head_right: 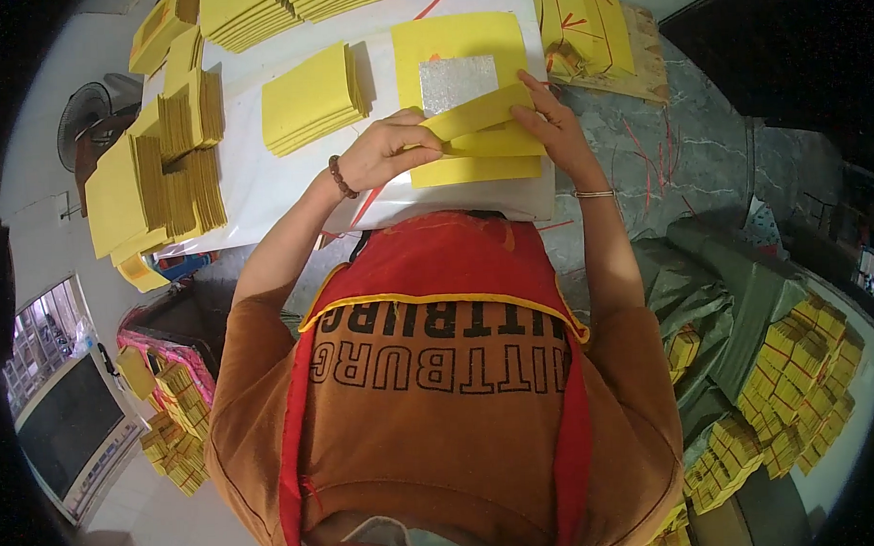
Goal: Folding and stacking joss paper sheets on a table.
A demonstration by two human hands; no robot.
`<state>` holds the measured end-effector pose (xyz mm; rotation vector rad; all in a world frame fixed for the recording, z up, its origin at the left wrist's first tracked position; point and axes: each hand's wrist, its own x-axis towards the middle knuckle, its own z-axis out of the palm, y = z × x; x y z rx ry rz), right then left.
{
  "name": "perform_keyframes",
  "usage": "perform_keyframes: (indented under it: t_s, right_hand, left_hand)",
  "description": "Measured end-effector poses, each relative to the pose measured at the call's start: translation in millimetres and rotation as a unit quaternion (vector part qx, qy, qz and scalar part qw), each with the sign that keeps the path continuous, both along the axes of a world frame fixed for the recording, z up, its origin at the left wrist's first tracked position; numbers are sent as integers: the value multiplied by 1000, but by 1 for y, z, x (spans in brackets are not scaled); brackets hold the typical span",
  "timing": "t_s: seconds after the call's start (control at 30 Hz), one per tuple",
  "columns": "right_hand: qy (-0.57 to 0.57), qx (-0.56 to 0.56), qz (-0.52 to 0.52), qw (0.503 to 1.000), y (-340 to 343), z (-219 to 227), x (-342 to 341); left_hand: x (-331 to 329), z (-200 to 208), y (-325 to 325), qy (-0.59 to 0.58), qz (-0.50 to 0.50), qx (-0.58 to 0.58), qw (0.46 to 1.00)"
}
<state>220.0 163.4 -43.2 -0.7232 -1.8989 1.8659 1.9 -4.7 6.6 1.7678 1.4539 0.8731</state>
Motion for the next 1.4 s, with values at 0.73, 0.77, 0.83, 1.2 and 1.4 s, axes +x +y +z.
perform_keyframes:
  t_s: [0.73, 0.77, 0.83, 1.2, 1.4]
  right_hand:
    - [11, -40, 13, 999, 5, -2, 2]
    - [12, -40, 13, 999, 5, -3, 2]
    - [18, -47, 6, 999, 5, -6, 3]
    - [74, -21, 45, 996, 6, -13, 4]
    - [36, 18, -23, 999, -4, -6, -7]
  left_hand:
    - [-7, 3, 3, -138, 20, -174, 975]
    - [-7, 3, 3, -141, 19, -177, 974]
    - [-6, 4, 3, -142, 23, -176, 974]
    - [-3, -16, 0, -150, 132, -26, 979]
    - [4, 1, -5, -34, 162, -56, 985]
